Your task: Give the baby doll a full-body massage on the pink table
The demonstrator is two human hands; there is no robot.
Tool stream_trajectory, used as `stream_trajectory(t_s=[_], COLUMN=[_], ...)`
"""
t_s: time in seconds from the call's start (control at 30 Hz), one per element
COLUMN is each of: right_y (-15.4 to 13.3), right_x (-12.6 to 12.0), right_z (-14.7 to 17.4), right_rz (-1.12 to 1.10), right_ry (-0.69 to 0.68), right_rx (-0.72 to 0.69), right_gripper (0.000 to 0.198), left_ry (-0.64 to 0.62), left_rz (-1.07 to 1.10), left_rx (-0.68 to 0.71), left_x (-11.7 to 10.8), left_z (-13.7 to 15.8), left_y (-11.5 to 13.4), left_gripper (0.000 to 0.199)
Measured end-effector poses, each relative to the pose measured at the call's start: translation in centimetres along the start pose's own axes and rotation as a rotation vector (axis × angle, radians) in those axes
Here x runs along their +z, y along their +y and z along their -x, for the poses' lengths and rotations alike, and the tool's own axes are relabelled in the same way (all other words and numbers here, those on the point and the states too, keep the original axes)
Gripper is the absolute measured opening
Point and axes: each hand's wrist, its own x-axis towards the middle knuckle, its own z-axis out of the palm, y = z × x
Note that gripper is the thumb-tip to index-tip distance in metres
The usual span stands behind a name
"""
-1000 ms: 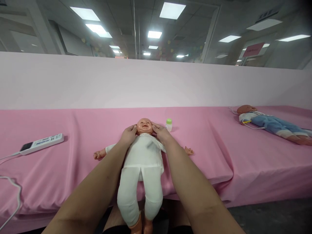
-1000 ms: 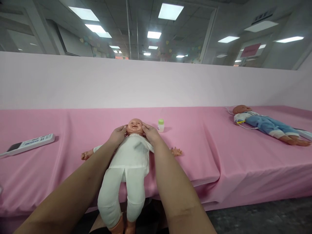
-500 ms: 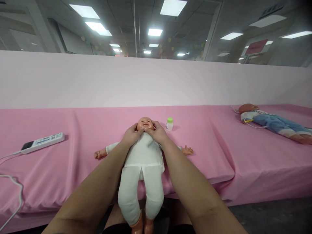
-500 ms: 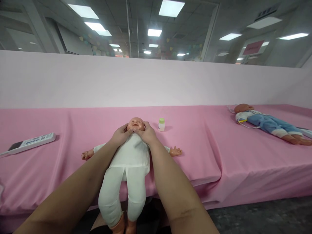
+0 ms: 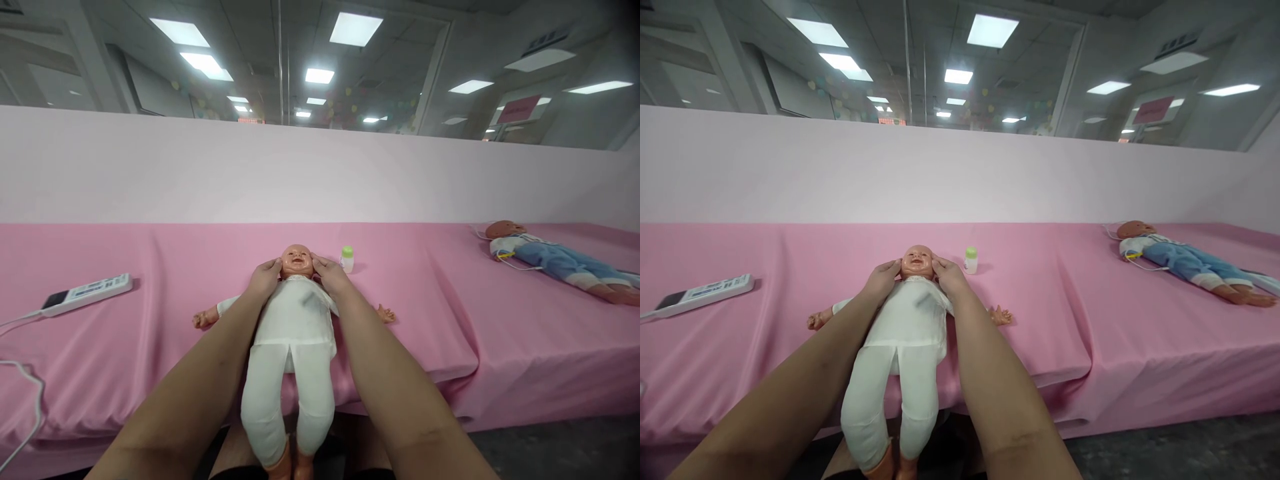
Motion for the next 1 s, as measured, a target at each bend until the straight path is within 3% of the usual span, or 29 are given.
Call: stream_trajectory(t_s=[0.23, 0.4, 0.73, 1.0], right_y=[-1.0, -1.8, -1.4, -0.8], right_x=[0.5, 1.3, 0.9, 0.1], right_z=[0.5, 1.4, 1.1, 0.6], right_rz=[0.381, 0.524, 0.444, 0.149], right_ry=[0.096, 0.1, 0.089, -0.075], right_rx=[-0.106, -0.1, -0.085, -0.108], right_gripper=[0.06, 0.076, 0.077, 0.059], left_ry=[-0.098, -0.132, -0.14, -0.151], left_rz=[-0.047, -0.222, -0.312, -0.113], left_rx=[0.013, 0.084, 0.128, 0.066], left_x=[-0.5, -0.6, -0.5, -0.7], left_z=[0.1, 0.4, 0.5, -0.1], left_y=[0.7, 1.1, 1.1, 0.3], left_gripper=[0.064, 0.062, 0.061, 0.068])
